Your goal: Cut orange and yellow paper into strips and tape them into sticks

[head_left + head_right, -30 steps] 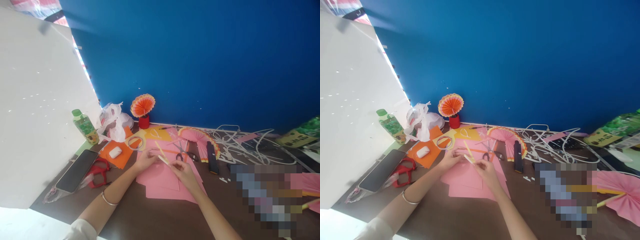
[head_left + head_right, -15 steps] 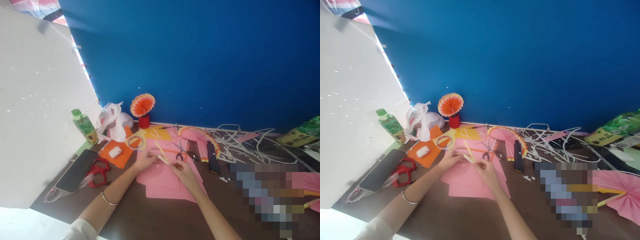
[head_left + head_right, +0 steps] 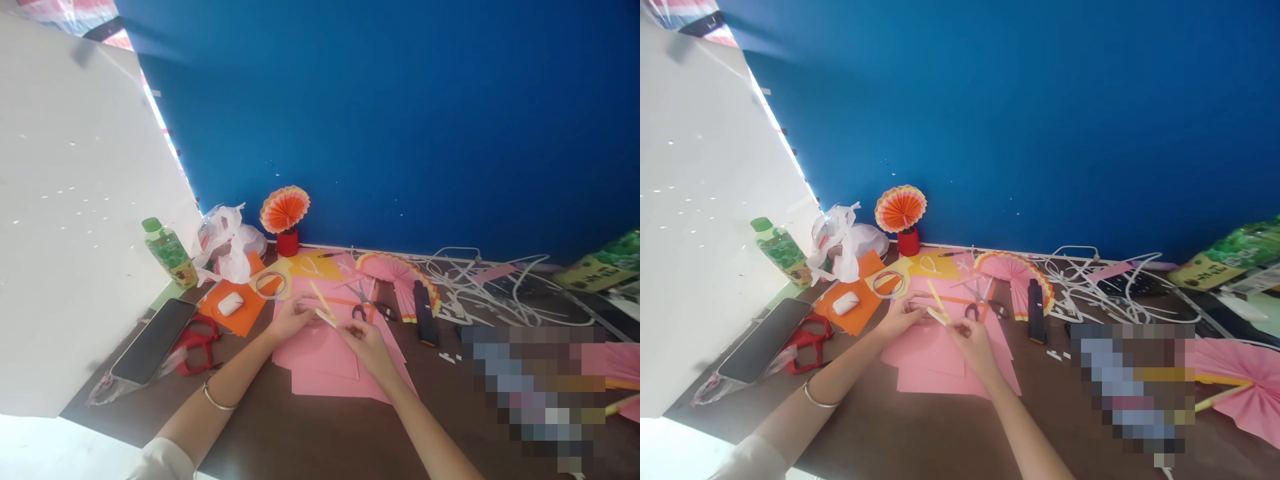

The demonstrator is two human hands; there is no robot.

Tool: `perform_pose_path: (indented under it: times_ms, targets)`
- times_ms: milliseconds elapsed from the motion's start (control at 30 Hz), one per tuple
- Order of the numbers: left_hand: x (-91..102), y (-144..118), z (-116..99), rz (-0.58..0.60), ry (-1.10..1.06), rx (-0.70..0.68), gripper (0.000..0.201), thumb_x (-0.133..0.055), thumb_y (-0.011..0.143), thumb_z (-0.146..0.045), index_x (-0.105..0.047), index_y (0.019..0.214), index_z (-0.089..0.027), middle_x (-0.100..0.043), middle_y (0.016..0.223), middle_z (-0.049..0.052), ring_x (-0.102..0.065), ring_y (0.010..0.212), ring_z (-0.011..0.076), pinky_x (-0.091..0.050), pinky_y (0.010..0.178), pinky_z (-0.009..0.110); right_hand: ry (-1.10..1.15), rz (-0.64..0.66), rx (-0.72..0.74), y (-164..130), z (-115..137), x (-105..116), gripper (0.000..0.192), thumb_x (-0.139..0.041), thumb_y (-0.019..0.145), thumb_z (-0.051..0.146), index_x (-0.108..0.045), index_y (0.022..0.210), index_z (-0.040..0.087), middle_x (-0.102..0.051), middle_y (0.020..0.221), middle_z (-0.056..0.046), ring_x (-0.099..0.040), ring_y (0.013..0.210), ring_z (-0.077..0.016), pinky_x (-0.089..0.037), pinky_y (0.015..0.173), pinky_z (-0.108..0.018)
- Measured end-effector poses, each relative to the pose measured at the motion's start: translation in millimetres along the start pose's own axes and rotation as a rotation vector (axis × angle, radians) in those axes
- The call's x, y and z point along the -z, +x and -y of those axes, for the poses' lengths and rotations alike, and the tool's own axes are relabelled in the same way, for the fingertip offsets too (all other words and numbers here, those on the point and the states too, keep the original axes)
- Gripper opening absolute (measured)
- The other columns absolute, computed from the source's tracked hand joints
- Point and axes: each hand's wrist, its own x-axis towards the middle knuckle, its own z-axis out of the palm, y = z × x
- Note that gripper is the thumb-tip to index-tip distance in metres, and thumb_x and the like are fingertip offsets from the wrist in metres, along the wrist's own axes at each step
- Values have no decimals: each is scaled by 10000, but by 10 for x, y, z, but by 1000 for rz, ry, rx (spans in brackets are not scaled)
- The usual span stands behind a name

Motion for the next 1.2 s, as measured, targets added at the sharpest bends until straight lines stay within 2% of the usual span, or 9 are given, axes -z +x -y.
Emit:
perform_pose_path:
  times_ms: [700,1200]
  targets:
    - [-2,-15,-14,9,-19,-12,371,-663,690,-322,-508,986,-161,-683,911,113,-652,856,245,-513,775,396,6,-24,-2,0,-22,-29,107,-590,638,307,-616,600,210,-626,608,-38,-563,609,-223,-435,566,-327]
    - [-37,20,39,-93,60,-21,300,-674,673,-347,-538,869,-165,-698,822,76,-668,781,212,-538,703,337,-48,-57,30,2,-52,-22,155,-576,649,343,-622,626,197,-634,627,-31,-571,611,-197,-440,576,-296]
